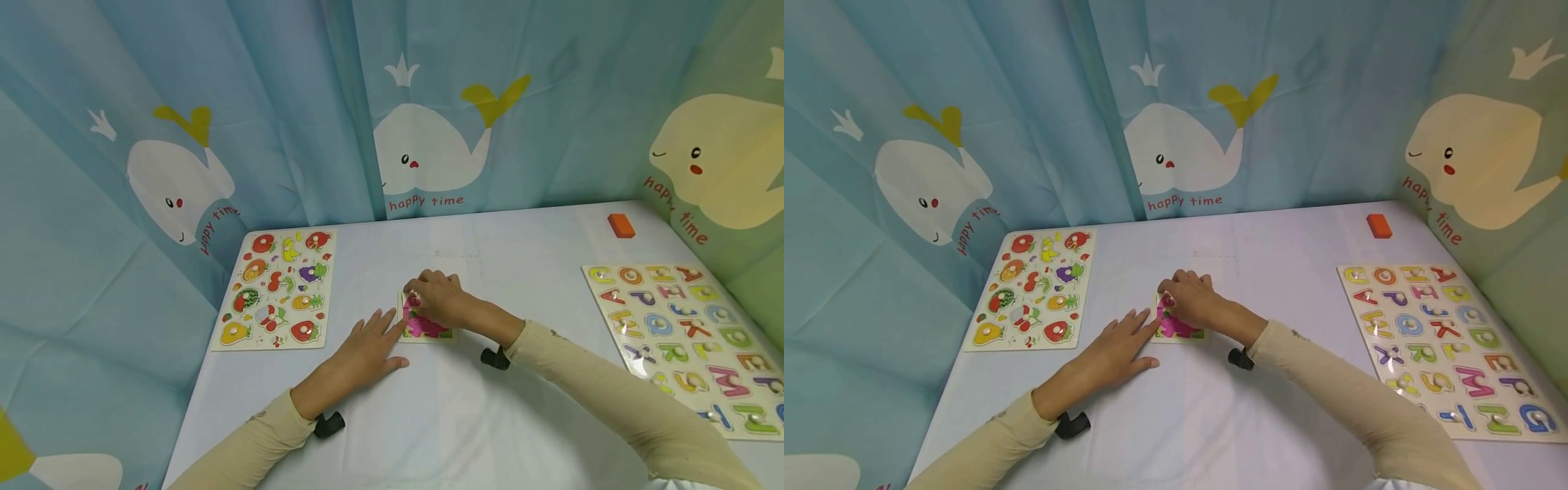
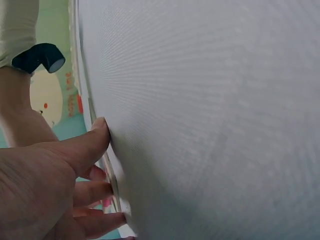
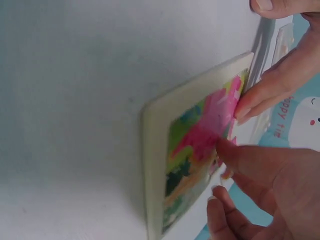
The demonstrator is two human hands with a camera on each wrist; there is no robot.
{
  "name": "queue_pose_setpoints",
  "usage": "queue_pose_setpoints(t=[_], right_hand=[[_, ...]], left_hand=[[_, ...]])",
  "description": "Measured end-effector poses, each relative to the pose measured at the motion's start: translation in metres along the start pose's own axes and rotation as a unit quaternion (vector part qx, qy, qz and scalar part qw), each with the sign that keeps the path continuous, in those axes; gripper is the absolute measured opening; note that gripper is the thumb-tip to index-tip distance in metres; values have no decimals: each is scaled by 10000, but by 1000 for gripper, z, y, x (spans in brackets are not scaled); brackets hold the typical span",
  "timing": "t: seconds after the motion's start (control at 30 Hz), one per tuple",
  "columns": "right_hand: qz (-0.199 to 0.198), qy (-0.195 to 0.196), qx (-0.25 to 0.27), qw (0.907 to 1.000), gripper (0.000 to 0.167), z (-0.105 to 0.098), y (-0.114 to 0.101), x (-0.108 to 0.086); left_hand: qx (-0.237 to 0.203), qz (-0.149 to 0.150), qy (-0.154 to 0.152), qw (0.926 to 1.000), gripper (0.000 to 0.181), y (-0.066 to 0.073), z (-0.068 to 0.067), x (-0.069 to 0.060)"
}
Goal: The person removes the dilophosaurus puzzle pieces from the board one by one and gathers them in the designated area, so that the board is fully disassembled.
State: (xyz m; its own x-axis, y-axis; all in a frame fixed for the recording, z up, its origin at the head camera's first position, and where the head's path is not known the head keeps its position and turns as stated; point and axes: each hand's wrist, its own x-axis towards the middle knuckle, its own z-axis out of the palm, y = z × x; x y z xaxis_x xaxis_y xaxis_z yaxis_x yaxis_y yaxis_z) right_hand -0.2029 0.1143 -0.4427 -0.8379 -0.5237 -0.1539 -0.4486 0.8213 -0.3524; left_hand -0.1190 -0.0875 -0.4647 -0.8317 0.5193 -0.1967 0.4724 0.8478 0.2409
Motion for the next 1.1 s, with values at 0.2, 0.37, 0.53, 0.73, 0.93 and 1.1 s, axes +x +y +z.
queue_pose_setpoints(t=[0.2,0.37,0.53,0.73,0.93,1.1], right_hand=[[-761,648,479,9938,23,1,7,-1],[-1220,730,1295,9813,16,-14,20,-2],[-742,574,1691,9811,16,-44,47,-13],[-161,264,1695,9851,15,-66,98,-31],[299,-341,2072,9773,16,-65,138,-41],[388,-108,1714,9844,12,-54,145,-42]], left_hand=[[-26,35,51,10000,76,-1,0,0],[-84,43,41,9999,76,-1,0,-1],[-150,43,-2,9999,76,-1,1,-1],[-151,55,-7,9999,76,-1,0,-2],[-178,31,3,9998,76,0,-1,-2],[-170,23,-2,9999,76,0,-1,-2]])
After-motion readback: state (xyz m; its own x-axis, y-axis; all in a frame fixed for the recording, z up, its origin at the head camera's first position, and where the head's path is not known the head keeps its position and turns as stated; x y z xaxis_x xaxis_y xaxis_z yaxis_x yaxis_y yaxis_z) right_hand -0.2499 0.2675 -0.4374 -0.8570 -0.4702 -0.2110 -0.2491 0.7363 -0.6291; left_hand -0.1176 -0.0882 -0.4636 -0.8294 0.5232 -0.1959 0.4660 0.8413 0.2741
